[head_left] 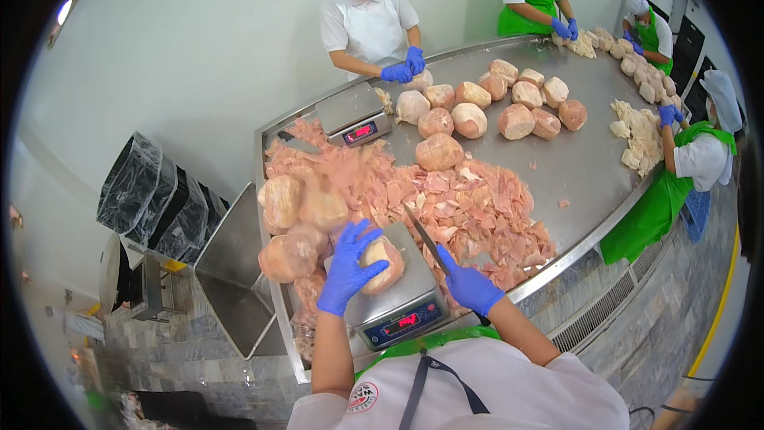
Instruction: The person trims fat from raw meat portions using a knife while weighing each piece on a digital scale. Trimmed fat is placed on the table, and finished portions are moved aside. Other workers in the background perform similar trimming tasks.
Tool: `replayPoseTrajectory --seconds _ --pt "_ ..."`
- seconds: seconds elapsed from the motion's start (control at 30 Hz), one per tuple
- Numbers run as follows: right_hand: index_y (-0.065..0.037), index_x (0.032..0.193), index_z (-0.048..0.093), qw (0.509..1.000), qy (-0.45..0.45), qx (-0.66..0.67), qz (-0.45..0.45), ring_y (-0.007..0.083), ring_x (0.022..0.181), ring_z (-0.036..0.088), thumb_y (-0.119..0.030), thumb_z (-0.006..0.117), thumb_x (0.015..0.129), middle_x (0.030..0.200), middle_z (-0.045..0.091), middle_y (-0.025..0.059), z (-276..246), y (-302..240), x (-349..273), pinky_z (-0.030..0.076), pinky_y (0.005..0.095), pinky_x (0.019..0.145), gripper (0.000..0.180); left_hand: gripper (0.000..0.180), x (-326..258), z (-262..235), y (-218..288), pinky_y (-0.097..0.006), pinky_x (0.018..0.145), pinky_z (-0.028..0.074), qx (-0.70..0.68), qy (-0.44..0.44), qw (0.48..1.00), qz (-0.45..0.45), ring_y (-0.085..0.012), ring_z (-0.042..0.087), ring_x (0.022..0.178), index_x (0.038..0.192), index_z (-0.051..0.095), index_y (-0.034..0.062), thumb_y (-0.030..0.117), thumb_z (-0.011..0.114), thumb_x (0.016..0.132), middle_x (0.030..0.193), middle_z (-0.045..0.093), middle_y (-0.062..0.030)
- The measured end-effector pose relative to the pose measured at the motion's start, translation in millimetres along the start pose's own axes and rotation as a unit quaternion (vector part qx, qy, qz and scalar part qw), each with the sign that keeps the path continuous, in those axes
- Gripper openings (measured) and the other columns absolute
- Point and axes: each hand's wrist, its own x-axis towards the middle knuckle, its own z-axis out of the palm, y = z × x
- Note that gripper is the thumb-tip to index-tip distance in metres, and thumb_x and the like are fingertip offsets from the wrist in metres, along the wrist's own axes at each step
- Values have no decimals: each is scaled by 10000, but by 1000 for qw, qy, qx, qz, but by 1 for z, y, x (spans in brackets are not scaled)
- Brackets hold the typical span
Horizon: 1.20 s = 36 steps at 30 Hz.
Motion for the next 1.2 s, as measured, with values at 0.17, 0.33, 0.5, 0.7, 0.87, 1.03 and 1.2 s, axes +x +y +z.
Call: replayPoseTrajectory --seconds 0.17,0.33,0.5,0.7,0.87,1.03,1.2 --pt "-195 1642 60 998 5 54 -33 443 713 675 -151 493 971 815 675 301 5 -9 -4 527 546 722 800 289 13 28 -6 -448 1041 444 -47 78 992 -90 -340 594 1158 1104 730 123 297 746 873 1194 691 -89" --pt "-194 1642 73 998 5 63 -28 442 704 673 -155 498 971 796 671 302 6 -3 -7 527 547 729 795 274 19 40 8 -440 981 465 -31 158 972 -170 -358 610 1089 1090 714 76 289 702 918 1131 682 -153" --pt "-171 1639 77 998 11 50 -39 444 712 676 -166 511 971 787 669 303 11 2 -10 527 548 732 796 402 14 37 6 -456 953 491 -20 182 964 -191 -394 623 1092 1215 649 28 350 653 973 1161 655 -243" --pt "-155 1636 66 996 2 68 -54 459 736 671 -161 511 965 836 671 312 15 7 -11 524 554 748 806 499 -7 24 18 -493 907 498 37 147 963 -223 -425 611 1079 1239 604 2 401 683 950 1095 655 -260" --pt "-154 1636 47 993 30 70 -87 466 752 666 -152 508 959 864 668 320 28 15 -10 525 556 751 820 583 -31 18 27 -497 929 498 50 105 959 -260 -441 603 1103 1316 564 -8 427 686 947 1184 620 -281" --pt "-149 1635 26 996 -7 67 -56 474 781 668 -155 508 958 906 670 330 20 5 -14 525 559 768 831 636 -35 27 15 -465 1024 458 15 129 973 -193 -412 564 1190 1371 517 -49 406 681 958 1263 576 -274" --pt "-147 1634 18 995 -1 67 -69 482 806 669 -156 511 957 940 670 341 22 7 -14 526 563 783 837 586 -27 35 12 -444 1023 456 -49 140 970 -194 -370 573 1189 1346 535 -38 378 684 960 1272 582 -241"
